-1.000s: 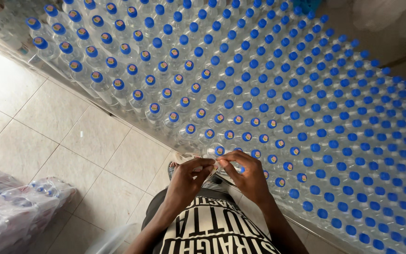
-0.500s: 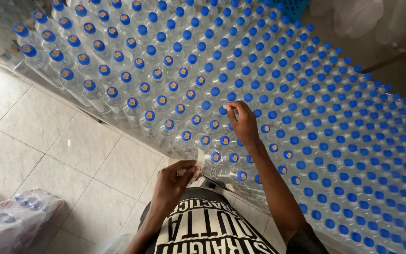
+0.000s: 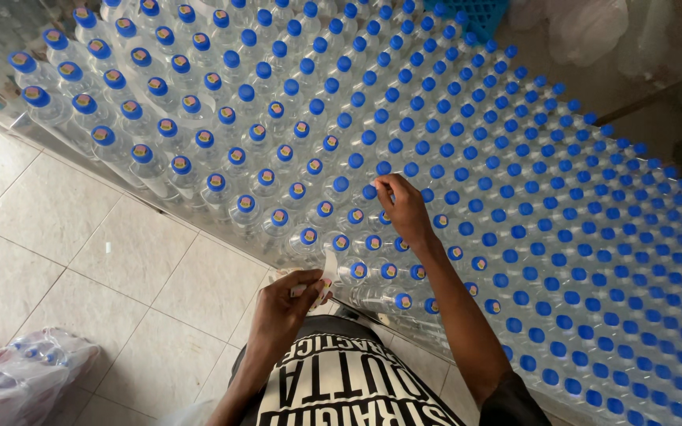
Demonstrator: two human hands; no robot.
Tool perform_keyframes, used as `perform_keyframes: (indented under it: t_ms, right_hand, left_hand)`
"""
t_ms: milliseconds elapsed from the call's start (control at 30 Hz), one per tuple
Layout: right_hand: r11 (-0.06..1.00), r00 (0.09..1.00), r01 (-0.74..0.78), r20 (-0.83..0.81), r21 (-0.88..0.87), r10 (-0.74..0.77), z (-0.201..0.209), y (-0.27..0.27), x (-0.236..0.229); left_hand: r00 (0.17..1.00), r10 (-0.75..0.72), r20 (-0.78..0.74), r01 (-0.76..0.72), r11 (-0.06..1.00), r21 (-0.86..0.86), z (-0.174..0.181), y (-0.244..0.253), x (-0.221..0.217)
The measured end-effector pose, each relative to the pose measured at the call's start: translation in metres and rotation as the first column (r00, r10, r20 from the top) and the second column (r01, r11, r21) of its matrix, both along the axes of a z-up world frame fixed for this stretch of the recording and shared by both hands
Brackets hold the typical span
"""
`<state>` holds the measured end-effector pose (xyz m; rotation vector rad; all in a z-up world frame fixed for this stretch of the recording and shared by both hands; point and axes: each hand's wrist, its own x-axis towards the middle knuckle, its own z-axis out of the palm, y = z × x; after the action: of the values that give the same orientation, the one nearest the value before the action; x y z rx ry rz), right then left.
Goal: The person stands in front of a large array of plastic water bottles arranged on a table. They peel individual stickers from a roll and apply them to the blue caps of the bottles, working systematically across the rows.
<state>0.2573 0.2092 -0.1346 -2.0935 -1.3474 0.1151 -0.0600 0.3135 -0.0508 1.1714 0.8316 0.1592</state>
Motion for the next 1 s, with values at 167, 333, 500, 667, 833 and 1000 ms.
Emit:
perform_keyframes:
  t_ms: [167, 333, 500, 667, 833, 1000]
  right_hand:
    - [0.999, 0.998, -0.051, 0.036, -0.002, 0.051, 0.002, 0.001, -0.002]
    - [0.995, 0.993, -0.093, 0.076, -0.022, 0.094, 0.0, -0.003, -0.002]
    - [0.988, 0.978, -0.135, 0.147, -0.081, 0.146, -0.008, -0.014, -0.005]
    - [0.944, 0.942, -0.026, 0.309, -0.328, 0.133, 0.009, -0.033, -0.032]
    - [0.985, 0.957, 0.08, 0.289, -0.15, -0.034, 0.038, -0.048, -0.069]
    - [0.978, 0.999, -0.04, -0.025, 0.205, 0.046, 0.09, -0.047, -0.13]
  left_hand:
    - [0.999, 0.028, 0.026, -0.027, 0.998, -0.053, -0.005, -0.001, 0.0]
    - [0.999, -0.009, -0.031, 0.01, 1.0, 0.019, 0.0, 0.0, 0.0]
    - [1.0, 0.008, -0.026, -0.008, 1.0, -0.017, -0.001, 0.0, 0.002]
    - [1.0, 0.015, 0.008, -0.015, 1.0, -0.001, -0.008, -0.002, 0.007]
    - [0.993, 0.093, 0.071, -0.085, 0.99, -0.11, 0.004, -0.003, 0.02]
    - [0.965, 0.151, 0.213, -0.144, 0.988, -0.05, -0.011, -0.006, 0.029]
